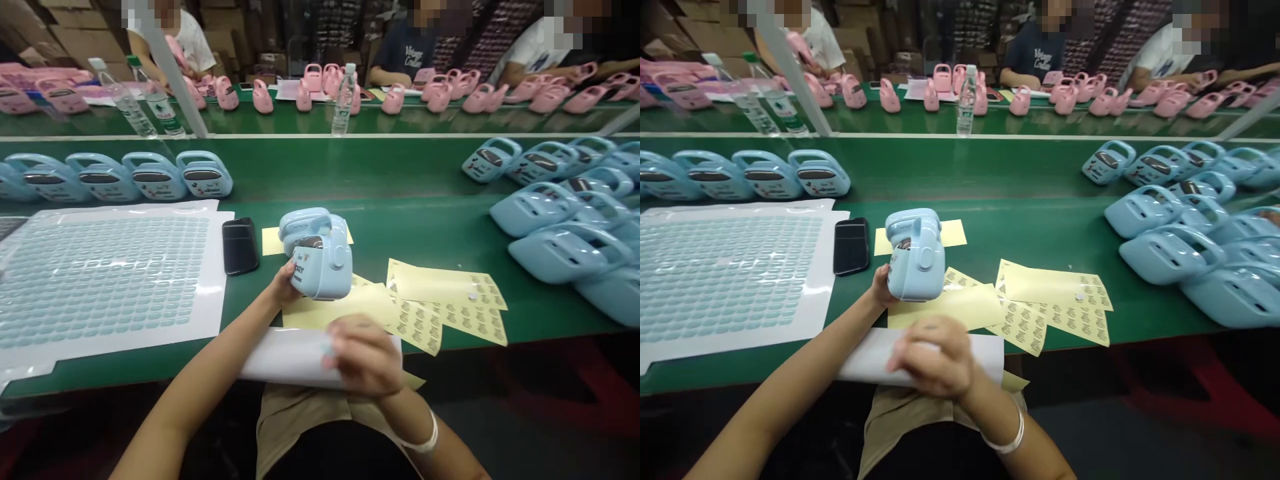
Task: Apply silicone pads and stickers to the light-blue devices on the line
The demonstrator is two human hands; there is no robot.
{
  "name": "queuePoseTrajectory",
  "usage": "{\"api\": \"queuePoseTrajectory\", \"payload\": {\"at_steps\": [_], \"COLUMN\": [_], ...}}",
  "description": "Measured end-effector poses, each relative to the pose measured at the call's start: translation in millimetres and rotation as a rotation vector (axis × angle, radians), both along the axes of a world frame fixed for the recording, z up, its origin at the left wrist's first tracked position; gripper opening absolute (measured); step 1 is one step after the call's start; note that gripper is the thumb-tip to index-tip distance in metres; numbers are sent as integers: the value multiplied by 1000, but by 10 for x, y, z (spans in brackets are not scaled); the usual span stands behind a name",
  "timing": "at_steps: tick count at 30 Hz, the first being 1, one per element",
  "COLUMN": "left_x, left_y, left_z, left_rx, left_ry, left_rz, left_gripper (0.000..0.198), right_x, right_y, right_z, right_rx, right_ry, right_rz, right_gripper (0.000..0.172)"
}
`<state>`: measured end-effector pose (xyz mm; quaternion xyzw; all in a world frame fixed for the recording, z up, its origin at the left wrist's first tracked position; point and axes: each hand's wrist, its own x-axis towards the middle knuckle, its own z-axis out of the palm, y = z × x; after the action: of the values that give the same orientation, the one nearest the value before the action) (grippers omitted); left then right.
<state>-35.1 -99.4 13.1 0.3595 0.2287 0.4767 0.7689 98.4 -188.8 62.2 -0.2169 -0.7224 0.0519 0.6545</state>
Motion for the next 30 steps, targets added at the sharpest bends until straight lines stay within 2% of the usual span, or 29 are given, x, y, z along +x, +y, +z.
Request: {"api": "queuePoseTrajectory", "payload": {"at_steps": [3,6,10,13,17,19,22,24,27,30], "left_x": [10,43,55,47,76,109,145,150,141,128], "left_y": [-10,-10,12,20,47,72,90,86,70,51], "left_z": [15,22,-11,-38,-35,-24,-1,13,28,32], "left_rx": [-34,-12,14,16,11,7,-13,-21,-20,-21], "left_ry": [-2,8,63,96,129,151,176,200,225,228], "left_rz": [-30,-80,-113,-83,4,30,28,35,48,19], "left_gripper": [61,58,56,62,71,73,65,59,61,70], "right_x": [282,354,341,379,492,547,590,591,575,565], "right_y": [259,482,579,587,647,690,727,728,704,681], "right_z": [112,82,25,2,-52,-81,-81,-54,-14,-20], "right_rx": [110,149,184,182,166,78,-94,-149,-152,-76], "right_ry": [109,77,50,13,-37,-93,-146,-148,-113,-36], "right_rz": [-302,-377,-393,-380,-333,-325,-340,-342,-309,-247], "right_gripper": [10,12,20,22,10,6,13,14,13,9]}}
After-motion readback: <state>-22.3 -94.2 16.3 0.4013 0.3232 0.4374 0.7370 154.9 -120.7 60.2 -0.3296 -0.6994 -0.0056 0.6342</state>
